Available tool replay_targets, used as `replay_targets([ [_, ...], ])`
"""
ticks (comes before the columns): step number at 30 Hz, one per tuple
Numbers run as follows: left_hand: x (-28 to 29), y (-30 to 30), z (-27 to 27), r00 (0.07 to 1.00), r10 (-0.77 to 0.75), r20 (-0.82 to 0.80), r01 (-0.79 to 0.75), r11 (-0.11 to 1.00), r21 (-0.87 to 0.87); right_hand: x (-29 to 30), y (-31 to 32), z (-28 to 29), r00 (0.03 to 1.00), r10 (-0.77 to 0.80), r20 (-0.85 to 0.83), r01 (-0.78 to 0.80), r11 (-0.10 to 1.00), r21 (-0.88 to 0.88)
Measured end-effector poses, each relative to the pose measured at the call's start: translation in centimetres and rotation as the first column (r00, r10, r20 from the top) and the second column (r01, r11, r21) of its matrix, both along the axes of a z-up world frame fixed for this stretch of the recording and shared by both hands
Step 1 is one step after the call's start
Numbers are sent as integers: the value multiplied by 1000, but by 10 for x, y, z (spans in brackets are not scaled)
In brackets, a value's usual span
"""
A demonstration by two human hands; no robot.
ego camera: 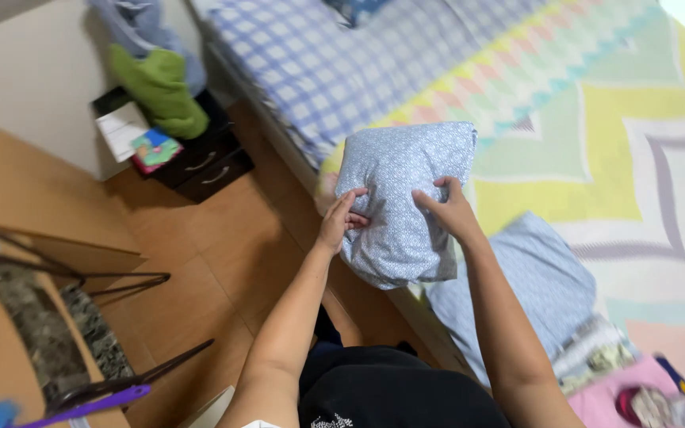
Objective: Cleaning a closet shelf using a duster and spray, then transferring and organizing folded clothes from a bed into the closet.
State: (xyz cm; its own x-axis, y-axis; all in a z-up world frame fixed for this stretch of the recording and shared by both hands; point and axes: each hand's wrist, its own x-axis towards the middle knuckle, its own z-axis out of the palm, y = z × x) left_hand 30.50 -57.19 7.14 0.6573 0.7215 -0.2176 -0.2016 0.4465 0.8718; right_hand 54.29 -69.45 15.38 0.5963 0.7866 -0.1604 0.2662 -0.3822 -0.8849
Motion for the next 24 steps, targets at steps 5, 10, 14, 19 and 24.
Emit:
replay_targets([
  [5,-89,58,24,997,72,-32,-70,996,60,-63,93,32,958,285,25,-276,943,-187],
  [10,-152,100,44,985,171,-26,-165,974,157,-122,176,0,867,245,-434,-296,954,-54],
  [14,-187,126,29,936,348,57,-353,917,189,-161,236,-40,781,286,-556,-188,955,228],
  [19,-219,155,28,839,532,116,-544,807,229,-211,311,-31,702,393,-594,-156,898,411],
  [24,-253,201,37,734,674,88,-674,705,222,-251,406,-27,535,545,-646,-296,837,461],
])
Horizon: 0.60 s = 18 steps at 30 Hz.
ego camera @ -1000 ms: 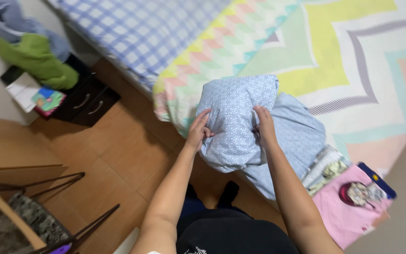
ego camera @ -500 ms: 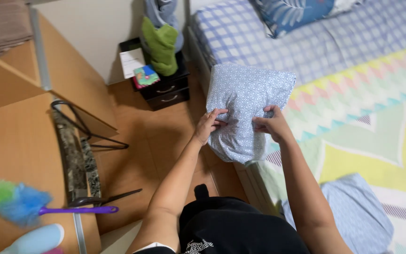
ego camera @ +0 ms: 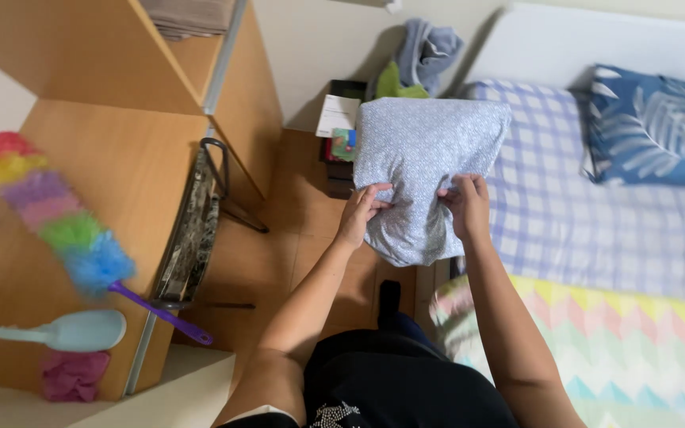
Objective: Cleaning a closet shelf using a duster and spray, then transferring and organizing folded clothes from a bed into the closet.
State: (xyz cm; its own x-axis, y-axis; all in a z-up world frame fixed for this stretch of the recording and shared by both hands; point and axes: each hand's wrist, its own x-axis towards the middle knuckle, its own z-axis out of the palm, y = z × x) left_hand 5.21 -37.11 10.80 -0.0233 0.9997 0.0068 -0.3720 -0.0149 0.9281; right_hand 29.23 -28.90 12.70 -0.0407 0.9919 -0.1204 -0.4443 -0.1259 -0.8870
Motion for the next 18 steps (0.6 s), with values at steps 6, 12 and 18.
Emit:
replay_targets([
  [6,-21,71,6,970,243,14,-243,970,-6,-49,121,4,966,257,-26,-256,966,34],
  [12,-31,121,25,910,406,-83,-403,914,53,-87,214,10,894,446,-33,-446,895,17],
  [18,-61,149,34,794,586,-160,-580,810,85,-160,271,15,830,558,-9,-558,830,0],
])
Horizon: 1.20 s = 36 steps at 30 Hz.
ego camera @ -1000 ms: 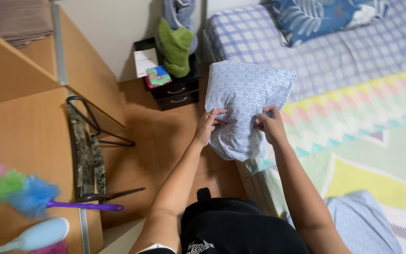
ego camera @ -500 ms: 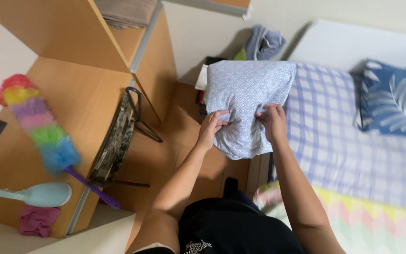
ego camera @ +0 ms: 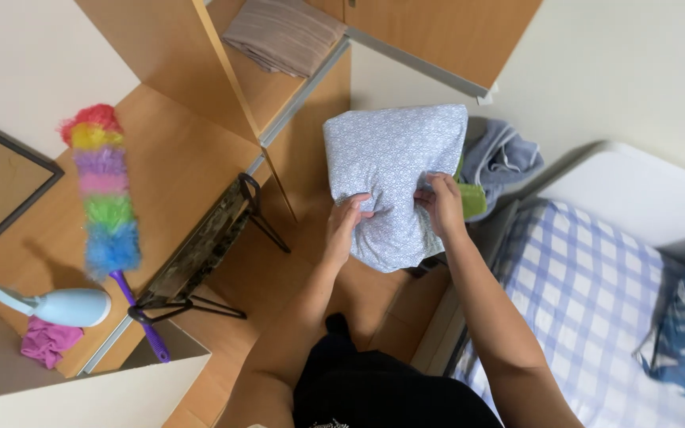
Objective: Cleaning a closet shelf using a duster and spray, then transferring and organizing folded clothes from a bed into the closet.
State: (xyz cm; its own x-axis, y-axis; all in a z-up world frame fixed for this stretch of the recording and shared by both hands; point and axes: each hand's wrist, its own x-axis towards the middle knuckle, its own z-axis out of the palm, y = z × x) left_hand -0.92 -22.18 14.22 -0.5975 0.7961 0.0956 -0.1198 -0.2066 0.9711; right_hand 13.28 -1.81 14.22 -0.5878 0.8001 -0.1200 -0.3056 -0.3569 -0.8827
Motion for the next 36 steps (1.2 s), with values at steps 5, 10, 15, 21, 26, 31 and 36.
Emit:
replay_targets([
  [5,-49,34,9,994,103,-45,-102,995,13,-74,53,-8,996,82,28,-83,996,28],
  [10,-107,78,2,976,209,-57,-201,973,114,-152,103,5,984,171,42,-174,981,84],
  [15,-156,103,16,949,304,-83,-290,945,148,-221,143,3,970,241,43,-243,968,68],
  [21,-212,139,-19,901,419,-111,-384,891,243,-308,179,-9,947,312,82,-315,949,29],
  [26,-238,161,-37,830,553,-71,-547,832,93,-377,207,-27,900,434,51,-435,900,15],
  [31,-279,189,-18,688,685,-242,-706,709,0,-454,224,-29,823,568,-32,-569,821,-45],
  [36,-297,209,-11,497,811,-307,-819,556,143,-522,238,-66,784,617,-74,-621,780,-77],
])
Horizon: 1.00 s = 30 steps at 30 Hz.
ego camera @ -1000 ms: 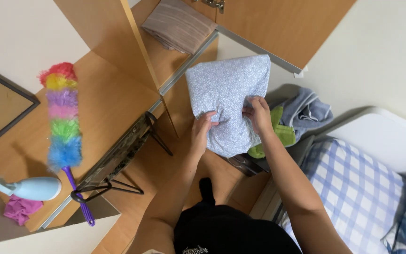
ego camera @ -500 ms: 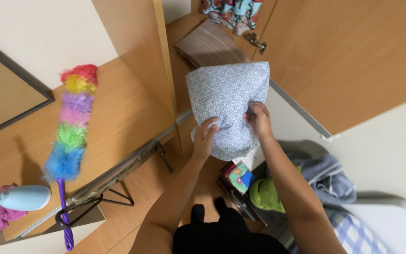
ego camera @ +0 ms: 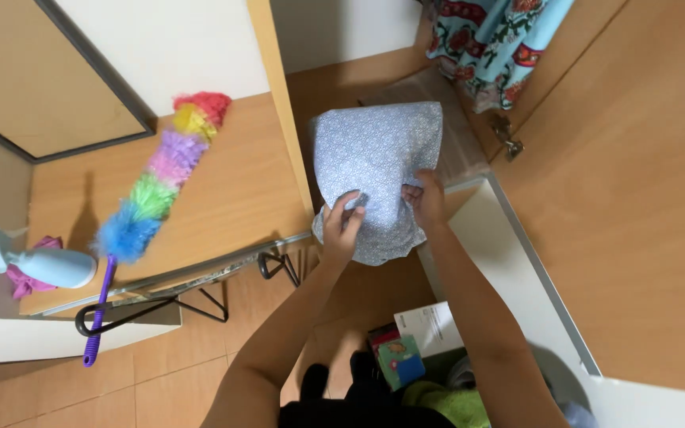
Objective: Cleaning a closet shelf using a duster and spray, then transferring and organizing folded clothes from a bed into the closet.
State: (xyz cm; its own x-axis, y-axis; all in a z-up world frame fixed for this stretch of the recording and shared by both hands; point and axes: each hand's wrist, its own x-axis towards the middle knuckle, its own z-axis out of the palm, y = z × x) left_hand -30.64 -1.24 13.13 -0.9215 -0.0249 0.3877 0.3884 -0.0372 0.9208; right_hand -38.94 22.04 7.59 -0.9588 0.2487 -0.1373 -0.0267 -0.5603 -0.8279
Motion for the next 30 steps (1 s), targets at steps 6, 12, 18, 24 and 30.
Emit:
replay_targets([
  [6,-39,13,-11,992,122,26,-121,992,-41,-58,-8,-15,999,34,-16,-35,996,-79],
  [12,-69,18,-18,973,227,46,-225,973,-47,-102,-15,-9,995,76,-63,-79,996,-36],
  [18,-91,15,-37,964,264,-28,-263,964,28,-114,-9,-12,969,182,-170,-181,983,19],
  [24,-91,17,-26,938,347,13,-347,938,-6,-103,-13,25,971,182,-153,-159,976,148],
  [30,-102,19,-10,958,282,-39,-273,949,158,-109,-12,41,971,156,-181,-137,984,109],
])
